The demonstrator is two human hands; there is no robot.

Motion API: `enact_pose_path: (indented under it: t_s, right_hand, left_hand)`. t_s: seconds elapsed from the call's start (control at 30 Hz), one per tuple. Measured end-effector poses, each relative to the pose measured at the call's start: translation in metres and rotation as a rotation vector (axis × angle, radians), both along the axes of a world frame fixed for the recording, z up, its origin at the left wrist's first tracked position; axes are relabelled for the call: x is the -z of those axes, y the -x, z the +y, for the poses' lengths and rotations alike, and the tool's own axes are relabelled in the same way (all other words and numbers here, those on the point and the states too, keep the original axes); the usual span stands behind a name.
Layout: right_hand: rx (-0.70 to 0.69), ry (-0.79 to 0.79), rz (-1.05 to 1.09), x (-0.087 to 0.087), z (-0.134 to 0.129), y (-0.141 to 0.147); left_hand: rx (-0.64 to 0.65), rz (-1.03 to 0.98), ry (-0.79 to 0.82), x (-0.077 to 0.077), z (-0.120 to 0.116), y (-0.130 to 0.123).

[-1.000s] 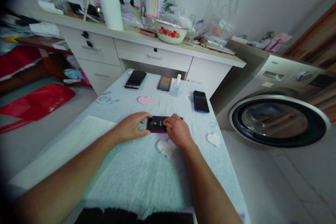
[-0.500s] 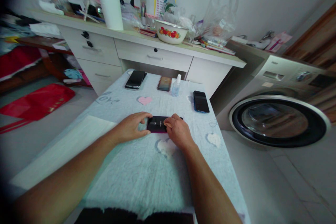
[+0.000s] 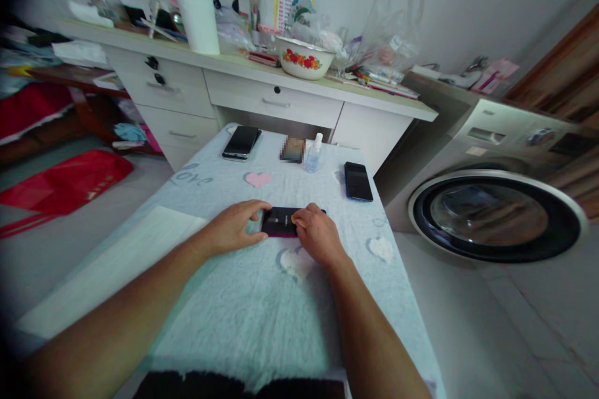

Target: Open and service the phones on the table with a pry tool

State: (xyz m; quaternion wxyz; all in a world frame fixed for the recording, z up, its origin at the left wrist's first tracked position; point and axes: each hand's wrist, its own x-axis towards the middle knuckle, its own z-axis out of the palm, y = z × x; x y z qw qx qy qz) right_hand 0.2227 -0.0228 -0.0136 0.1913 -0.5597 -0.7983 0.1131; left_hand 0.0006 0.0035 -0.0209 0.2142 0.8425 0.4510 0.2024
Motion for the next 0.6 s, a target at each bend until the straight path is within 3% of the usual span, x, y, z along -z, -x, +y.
enact_pose_path:
  t_s: [0.6]
  right_hand:
    - [0.021, 0.014, -0.05, -0.0027, -0.0019, 0.002]
  left_hand:
    - [0.01, -0.01, -0.001, 0.0011, 0.0003, 0.0005]
